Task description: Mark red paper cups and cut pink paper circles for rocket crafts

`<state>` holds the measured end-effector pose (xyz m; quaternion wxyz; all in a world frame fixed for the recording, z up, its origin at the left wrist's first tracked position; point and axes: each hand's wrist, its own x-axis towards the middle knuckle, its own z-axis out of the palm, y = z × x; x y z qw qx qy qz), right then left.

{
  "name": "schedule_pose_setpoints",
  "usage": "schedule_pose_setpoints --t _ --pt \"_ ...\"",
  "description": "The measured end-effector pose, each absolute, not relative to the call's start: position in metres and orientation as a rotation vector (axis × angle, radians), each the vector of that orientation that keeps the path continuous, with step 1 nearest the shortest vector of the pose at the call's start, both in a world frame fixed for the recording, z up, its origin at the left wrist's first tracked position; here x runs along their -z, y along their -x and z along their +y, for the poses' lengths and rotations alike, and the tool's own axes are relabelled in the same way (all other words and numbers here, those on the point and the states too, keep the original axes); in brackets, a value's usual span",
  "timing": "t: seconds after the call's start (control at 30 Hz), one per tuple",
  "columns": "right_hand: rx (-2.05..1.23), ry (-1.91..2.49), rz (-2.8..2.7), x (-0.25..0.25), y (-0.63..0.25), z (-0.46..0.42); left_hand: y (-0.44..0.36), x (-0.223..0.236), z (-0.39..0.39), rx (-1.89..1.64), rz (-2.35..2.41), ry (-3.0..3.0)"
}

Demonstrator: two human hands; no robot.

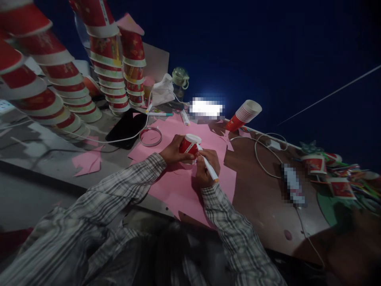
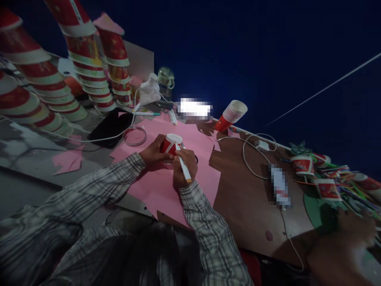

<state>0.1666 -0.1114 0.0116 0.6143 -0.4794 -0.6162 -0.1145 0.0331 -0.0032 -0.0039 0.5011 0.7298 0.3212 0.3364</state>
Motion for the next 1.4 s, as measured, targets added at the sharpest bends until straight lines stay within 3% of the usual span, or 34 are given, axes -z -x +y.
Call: schedule_pose_setpoints --t 1.03,1.4 --pt "0.19 1.161 -1.343 -0.017 -0.164 -0.114 -0.032 0.001 -0.004 -0.805 0.785 -1.74" --pt "0.022 1.198 -1.27 -0.007 -0.176 -0.111 -0.031 -0.002 -0.005 -0.771 0.806 -1.611"
